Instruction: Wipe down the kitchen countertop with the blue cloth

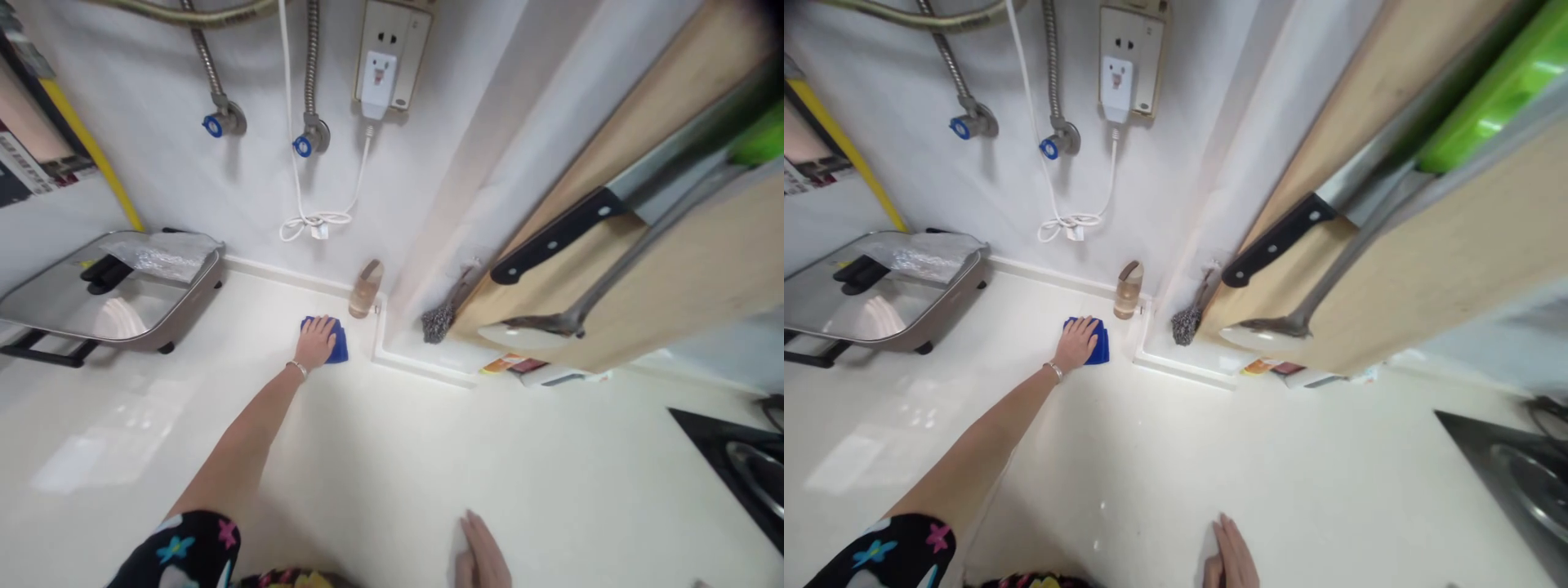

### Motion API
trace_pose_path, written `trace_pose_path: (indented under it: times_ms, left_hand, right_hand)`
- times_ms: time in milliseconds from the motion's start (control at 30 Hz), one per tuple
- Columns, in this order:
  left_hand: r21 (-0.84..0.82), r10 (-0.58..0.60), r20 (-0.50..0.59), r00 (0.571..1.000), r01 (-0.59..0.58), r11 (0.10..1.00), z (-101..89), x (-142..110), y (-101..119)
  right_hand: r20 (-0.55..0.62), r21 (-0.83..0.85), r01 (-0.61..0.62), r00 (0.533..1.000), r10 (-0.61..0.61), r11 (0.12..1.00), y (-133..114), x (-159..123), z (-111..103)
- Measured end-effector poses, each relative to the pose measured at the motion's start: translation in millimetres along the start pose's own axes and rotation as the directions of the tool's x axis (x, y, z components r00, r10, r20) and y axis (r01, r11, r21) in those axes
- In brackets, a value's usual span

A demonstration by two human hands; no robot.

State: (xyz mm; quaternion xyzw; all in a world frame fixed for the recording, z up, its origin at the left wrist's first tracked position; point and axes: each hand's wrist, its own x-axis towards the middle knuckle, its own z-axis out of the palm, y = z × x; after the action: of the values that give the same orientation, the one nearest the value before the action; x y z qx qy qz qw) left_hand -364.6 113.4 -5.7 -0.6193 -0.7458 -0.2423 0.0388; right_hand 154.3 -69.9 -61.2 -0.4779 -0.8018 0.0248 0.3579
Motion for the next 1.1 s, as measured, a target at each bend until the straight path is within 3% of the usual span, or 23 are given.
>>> trace_pose_path:
  times_ms: [400,600,733,900,1100]
  left_hand:
    - [0.041,0.135,0.189,0.973,-0.145,0.989,-48.0,-131.4,46.8]
    - [0.013,0.204,0.226,0.952,-0.213,0.977,-78.5,-218.7,55.9]
    - [-0.007,0.202,0.266,0.943,-0.208,0.978,-98.1,-262.8,60.0]
    - [-0.037,0.195,0.313,0.929,-0.193,0.980,-119.2,-296.9,52.0]
    - [-0.022,0.180,0.368,0.912,-0.185,0.982,-153.8,-336.2,11.4]
  right_hand:
    - [-0.057,-0.012,-0.022,0.998,0.021,1.000,-7.5,-6.2,1.3]
    - [-0.059,0.011,-0.039,0.997,0.040,0.999,-7.2,-5.5,-0.7]
    - [-0.040,0.033,-0.038,0.998,0.039,0.999,-3.0,-7.7,-2.8]
    - [-0.041,0.049,0.006,0.999,-0.004,0.999,1.0,-8.9,-4.6]
    - [-0.028,0.047,0.038,0.999,-0.037,0.998,2.2,-8.6,-6.6]
